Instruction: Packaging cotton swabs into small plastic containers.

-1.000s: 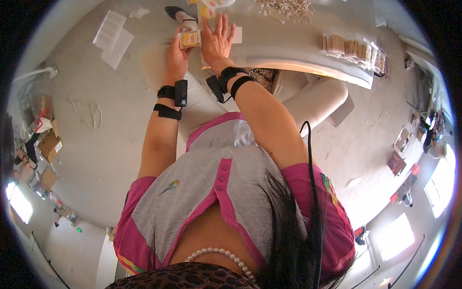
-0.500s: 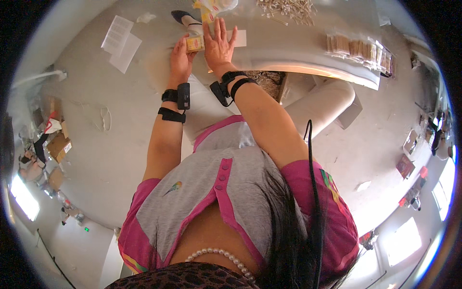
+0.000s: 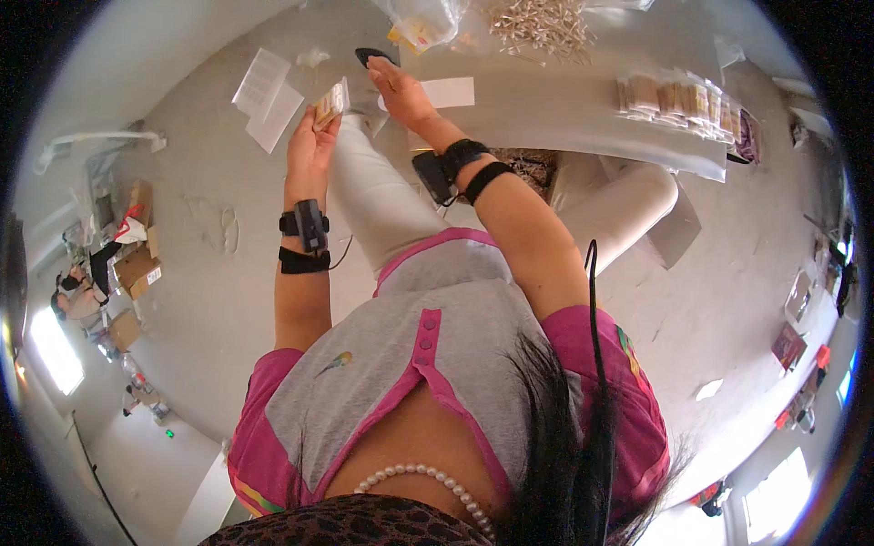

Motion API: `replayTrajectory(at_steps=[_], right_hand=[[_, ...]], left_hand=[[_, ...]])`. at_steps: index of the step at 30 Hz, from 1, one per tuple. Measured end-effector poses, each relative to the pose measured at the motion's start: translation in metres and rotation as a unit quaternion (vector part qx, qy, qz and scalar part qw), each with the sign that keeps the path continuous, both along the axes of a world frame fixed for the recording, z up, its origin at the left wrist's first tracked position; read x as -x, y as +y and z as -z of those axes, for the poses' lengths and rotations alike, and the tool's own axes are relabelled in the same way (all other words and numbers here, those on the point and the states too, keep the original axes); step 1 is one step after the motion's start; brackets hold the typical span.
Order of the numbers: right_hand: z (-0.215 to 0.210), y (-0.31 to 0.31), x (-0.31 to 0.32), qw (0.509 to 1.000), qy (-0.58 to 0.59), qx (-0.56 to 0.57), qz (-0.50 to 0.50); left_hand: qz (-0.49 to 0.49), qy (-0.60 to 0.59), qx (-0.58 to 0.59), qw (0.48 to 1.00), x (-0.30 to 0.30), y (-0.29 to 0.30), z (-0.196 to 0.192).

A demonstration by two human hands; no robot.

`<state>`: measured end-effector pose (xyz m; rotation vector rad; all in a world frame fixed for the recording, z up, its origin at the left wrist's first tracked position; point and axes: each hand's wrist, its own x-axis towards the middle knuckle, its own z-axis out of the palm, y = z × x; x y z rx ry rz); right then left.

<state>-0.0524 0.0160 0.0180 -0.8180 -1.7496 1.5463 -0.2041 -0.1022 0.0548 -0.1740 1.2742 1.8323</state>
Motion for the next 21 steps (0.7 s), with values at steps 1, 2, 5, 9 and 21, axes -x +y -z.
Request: replayTrajectory(at_steps=[1,2,5,9,21], right_hand=[[-0.012,0.006,-0.011,0.999,0.003,0.008,-0.039],[-0.023,0.010,-0.023,0.999,0.002,0.004,-0.039],[-0.063,0.015,-0.060,0.988,0.014,-0.068,-0.138],[-0.089,0.031,-0.103,0.981,0.014,-0.052,-0.189],[-0.118,0.020,-0.155,0.960,0.189,0.119,-0.169]], left_hand=[[-0.003,0.001,-0.006,1.000,-0.004,0.000,-0.007],[0.029,-0.054,-0.035,0.997,-0.011,0.001,-0.012],[0.119,-0.147,-0.112,0.975,-0.036,0.003,-0.029],[0.219,-0.162,-0.085,0.958,-0.077,0.015,-0.053],[0.380,-0.132,-0.010,0.916,-0.137,0.037,-0.101]])
